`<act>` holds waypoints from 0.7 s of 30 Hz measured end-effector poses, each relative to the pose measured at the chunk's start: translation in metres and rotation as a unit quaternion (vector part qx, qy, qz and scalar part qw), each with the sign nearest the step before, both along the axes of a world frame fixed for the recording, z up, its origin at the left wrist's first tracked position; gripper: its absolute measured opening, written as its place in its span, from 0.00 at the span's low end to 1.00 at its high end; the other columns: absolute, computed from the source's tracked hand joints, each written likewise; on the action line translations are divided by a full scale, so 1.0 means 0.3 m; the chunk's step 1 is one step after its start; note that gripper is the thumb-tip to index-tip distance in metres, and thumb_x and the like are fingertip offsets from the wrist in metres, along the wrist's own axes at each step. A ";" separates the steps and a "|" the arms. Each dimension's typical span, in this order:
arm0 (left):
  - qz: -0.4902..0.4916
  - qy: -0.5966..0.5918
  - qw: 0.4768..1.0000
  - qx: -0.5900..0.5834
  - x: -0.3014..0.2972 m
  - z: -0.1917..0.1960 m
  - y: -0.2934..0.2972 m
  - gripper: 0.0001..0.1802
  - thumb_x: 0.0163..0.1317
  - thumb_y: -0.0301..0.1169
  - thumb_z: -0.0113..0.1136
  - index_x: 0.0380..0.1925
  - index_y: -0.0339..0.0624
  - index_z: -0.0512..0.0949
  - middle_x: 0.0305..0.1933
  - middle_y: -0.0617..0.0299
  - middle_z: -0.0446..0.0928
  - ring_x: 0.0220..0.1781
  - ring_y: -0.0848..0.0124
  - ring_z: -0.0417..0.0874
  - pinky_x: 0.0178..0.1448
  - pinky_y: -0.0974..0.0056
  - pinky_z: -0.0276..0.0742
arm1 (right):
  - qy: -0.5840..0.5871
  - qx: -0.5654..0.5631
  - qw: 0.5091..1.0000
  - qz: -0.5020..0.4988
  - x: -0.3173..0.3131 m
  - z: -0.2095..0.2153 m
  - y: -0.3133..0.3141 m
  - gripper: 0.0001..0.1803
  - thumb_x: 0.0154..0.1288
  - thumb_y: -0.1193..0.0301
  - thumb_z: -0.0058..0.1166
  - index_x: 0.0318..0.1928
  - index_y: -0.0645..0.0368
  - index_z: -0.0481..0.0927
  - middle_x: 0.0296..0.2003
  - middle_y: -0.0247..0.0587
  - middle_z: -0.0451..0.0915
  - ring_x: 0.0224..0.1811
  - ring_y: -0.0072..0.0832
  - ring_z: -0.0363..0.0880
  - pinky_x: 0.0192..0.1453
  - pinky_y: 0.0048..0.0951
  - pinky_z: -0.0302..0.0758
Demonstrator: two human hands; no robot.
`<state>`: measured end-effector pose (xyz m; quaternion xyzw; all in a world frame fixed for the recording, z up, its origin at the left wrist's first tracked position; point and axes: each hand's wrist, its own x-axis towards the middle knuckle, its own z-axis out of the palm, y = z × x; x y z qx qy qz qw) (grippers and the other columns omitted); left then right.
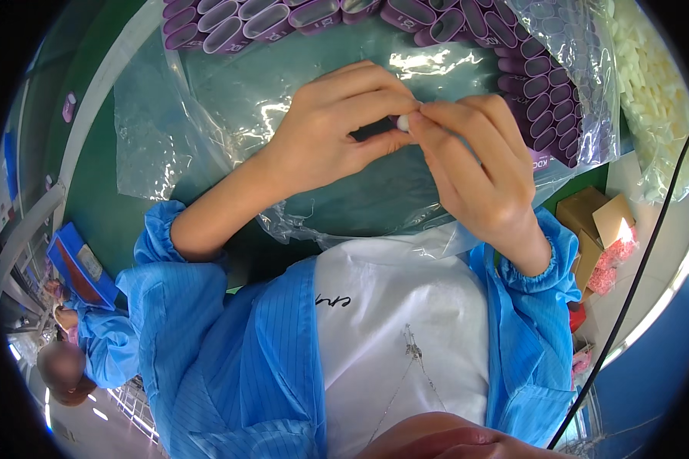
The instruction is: The person repeatedly picks up small purple plastic cases and white cylindrical inserts from a green table. They insert the white cylinders into the purple cases and place the assembled units into a clear plastic bag. The process is continuous and repetitive throughout the clip.
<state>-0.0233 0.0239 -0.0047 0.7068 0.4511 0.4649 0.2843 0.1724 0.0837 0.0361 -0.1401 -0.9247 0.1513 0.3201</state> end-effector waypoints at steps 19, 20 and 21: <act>-0.001 0.002 1.000 -0.015 0.024 -0.002 0.011 0.17 0.47 0.23 0.78 0.39 0.36 0.87 0.38 0.57 0.85 0.39 0.64 0.86 0.40 0.66 0.82 | -0.005 -0.014 0.998 0.065 0.077 -0.022 0.069 0.20 0.40 0.78 0.65 0.38 0.75 0.82 0.37 0.50 0.81 0.31 0.36 0.81 0.29 0.30 0.81; -0.003 0.002 1.000 -0.014 0.001 0.003 0.001 0.17 0.47 0.23 0.78 0.39 0.36 0.87 0.38 0.58 0.85 0.39 0.64 0.86 0.40 0.66 0.82 | -0.007 0.008 0.998 0.067 0.057 -0.015 0.053 0.19 0.41 0.79 0.65 0.38 0.75 0.82 0.37 0.50 0.81 0.31 0.36 0.81 0.29 0.30 0.81; -0.006 0.002 1.000 -0.012 -0.022 0.007 -0.010 0.17 0.47 0.23 0.78 0.39 0.36 0.87 0.38 0.58 0.85 0.39 0.64 0.86 0.40 0.66 0.82 | -0.010 0.030 0.997 0.069 0.039 -0.009 0.040 0.18 0.41 0.79 0.65 0.37 0.75 0.82 0.37 0.51 0.81 0.32 0.36 0.81 0.30 0.29 0.82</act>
